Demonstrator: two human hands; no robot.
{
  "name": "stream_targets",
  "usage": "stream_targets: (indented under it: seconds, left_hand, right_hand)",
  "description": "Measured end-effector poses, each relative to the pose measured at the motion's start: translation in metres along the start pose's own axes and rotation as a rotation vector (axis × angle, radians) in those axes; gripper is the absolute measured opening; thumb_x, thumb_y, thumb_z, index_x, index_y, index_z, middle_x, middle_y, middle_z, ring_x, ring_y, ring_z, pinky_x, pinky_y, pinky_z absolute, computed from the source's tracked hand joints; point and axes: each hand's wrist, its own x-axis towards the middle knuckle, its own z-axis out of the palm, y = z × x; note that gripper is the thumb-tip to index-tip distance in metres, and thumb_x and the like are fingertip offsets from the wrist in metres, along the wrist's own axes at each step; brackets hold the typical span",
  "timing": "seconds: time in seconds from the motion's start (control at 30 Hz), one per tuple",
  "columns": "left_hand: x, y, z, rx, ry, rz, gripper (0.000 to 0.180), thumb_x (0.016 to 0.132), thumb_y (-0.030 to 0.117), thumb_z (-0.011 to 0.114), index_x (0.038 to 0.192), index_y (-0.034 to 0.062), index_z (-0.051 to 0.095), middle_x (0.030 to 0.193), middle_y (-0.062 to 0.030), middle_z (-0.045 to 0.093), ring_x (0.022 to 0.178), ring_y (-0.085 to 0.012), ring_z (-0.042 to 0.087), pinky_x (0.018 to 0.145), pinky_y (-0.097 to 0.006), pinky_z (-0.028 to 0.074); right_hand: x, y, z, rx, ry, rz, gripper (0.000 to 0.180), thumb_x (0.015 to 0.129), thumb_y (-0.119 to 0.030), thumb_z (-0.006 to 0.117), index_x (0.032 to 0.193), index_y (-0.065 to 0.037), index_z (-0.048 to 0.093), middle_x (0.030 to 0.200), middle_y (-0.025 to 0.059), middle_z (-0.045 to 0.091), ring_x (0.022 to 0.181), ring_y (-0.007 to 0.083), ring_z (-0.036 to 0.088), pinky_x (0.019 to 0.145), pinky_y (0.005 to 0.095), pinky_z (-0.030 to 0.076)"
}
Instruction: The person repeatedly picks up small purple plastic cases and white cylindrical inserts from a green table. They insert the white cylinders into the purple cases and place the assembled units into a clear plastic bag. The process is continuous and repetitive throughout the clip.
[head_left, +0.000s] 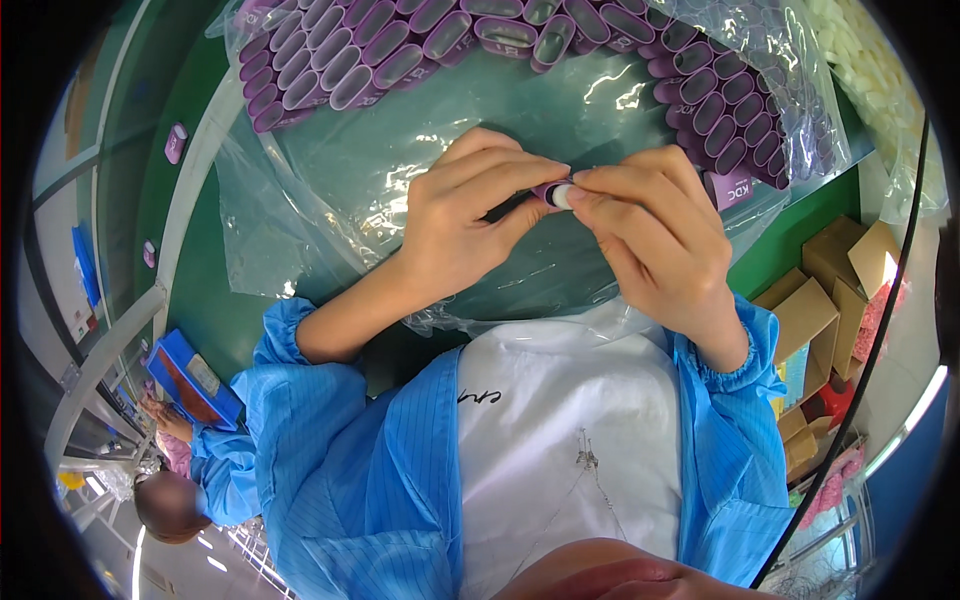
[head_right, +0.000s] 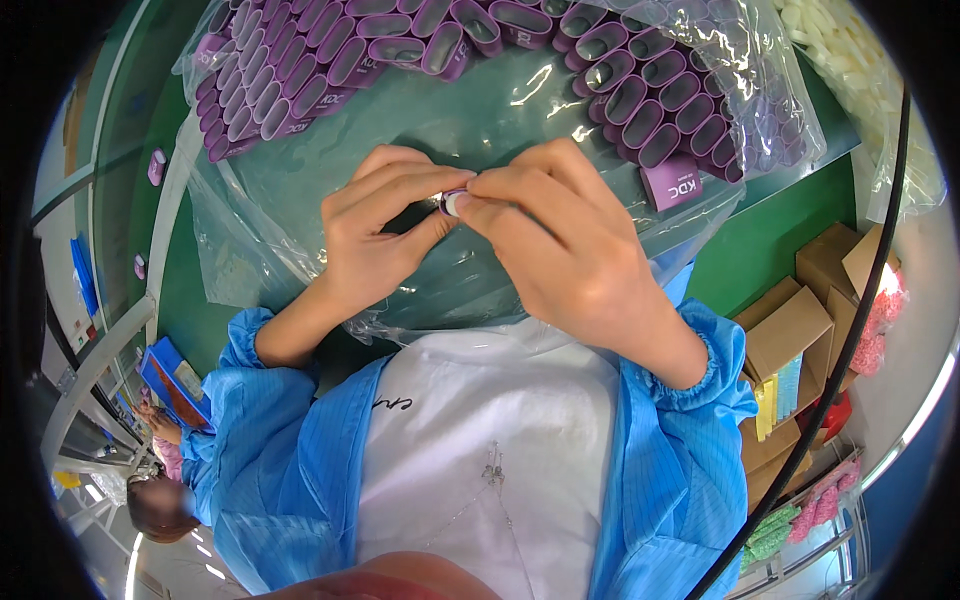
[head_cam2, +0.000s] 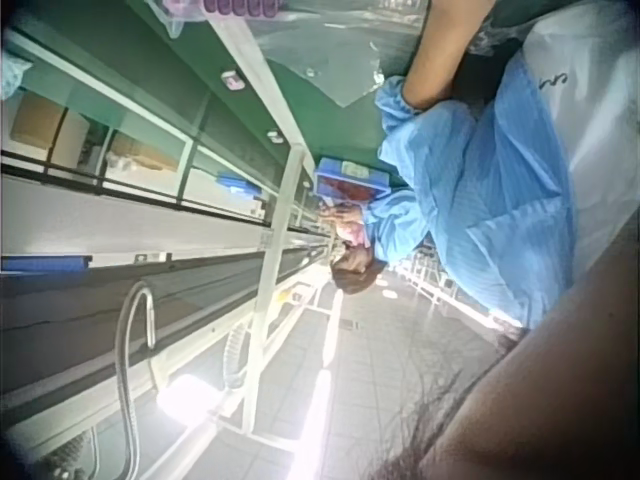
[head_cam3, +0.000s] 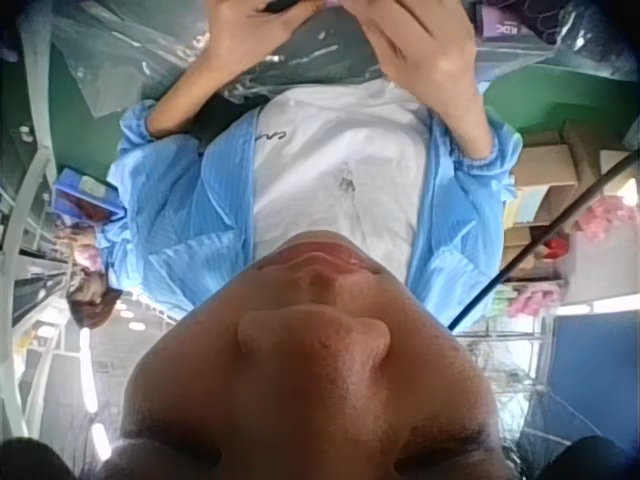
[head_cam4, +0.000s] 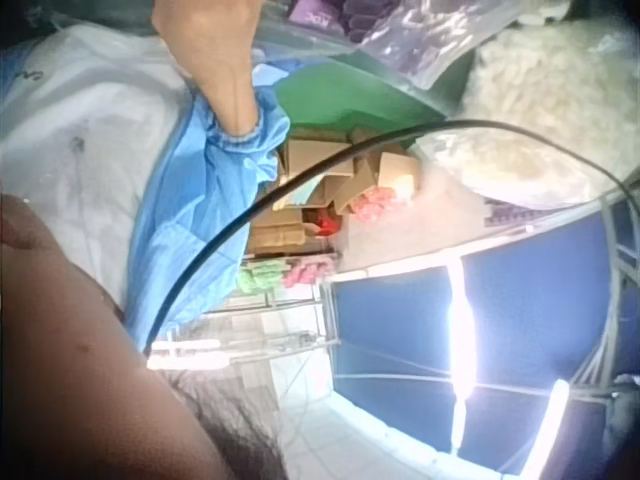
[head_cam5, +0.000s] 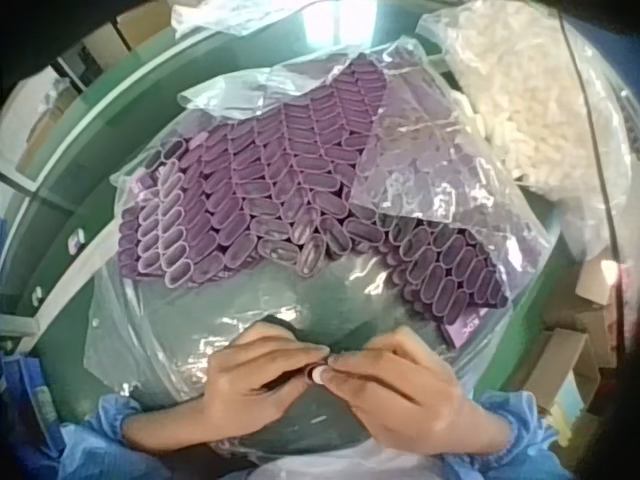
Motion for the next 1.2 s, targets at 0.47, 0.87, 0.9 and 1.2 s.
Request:
stream_targets:
  seconds: [0.47, 0.87, 0.9, 1.2]
  left_hand:
    - [-0.001, -0.004, 0.0, -0.065, 0.01, 0.097, 0.028, 0.077, 0.002, 0.083, 0.104, -0.0009, 0.076, 0.098, -0.0116, 0.074, 0.09, -0.0261, 0.071, 0.077, -0.032, 0.058]
    - [-0.002, -0.002, -0.003, -0.067, -0.026, 0.113, 0.031, 0.075, 0.004, 0.084, 0.104, -0.0013, 0.076, 0.098, -0.012, 0.074, 0.088, -0.0262, 0.072, 0.074, -0.033, 0.059]
    - [-0.001, -0.003, -0.004, -0.075, -0.032, 0.123, 0.03, 0.075, 0.004, 0.083, 0.104, -0.0012, 0.076, 0.098, -0.0122, 0.075, 0.087, -0.026, 0.072, 0.073, -0.032, 0.059]
    - [0.001, -0.001, -0.015, 0.109, -0.043, 0.334, 0.029, 0.076, 0.005, 0.082, 0.103, -0.0008, 0.076, 0.099, -0.0153, 0.075, 0.079, -0.0236, 0.074, 0.06, -0.027, 0.059]
  right_hand:
    - [0.0, 0.006, 0.005, -0.06, -0.059, -0.158, 0.039, 0.06, -0.001, 0.073, 0.095, 0.015, 0.067, 0.102, 0.0206, 0.063, 0.081, 0.0311, 0.061, 0.068, 0.0358, 0.055]
    - [0.004, 0.007, 0.0, -0.137, -0.096, -0.225, 0.034, 0.061, 0.001, 0.074, 0.092, 0.013, 0.065, 0.094, 0.0197, 0.062, 0.077, 0.0304, 0.06, 0.063, 0.035, 0.053]
    - [0.004, 0.007, 0.001, -0.135, -0.093, -0.224, 0.034, 0.061, 0.001, 0.074, 0.092, 0.013, 0.065, 0.094, 0.0197, 0.062, 0.076, 0.0303, 0.06, 0.062, 0.0349, 0.053]
    - [-0.004, 0.008, 0.007, -0.219, -0.024, -0.274, 0.037, 0.057, -0.001, 0.073, 0.09, 0.014, 0.065, 0.092, 0.0196, 0.062, 0.073, 0.0299, 0.06, 0.058, 0.0328, 0.053]
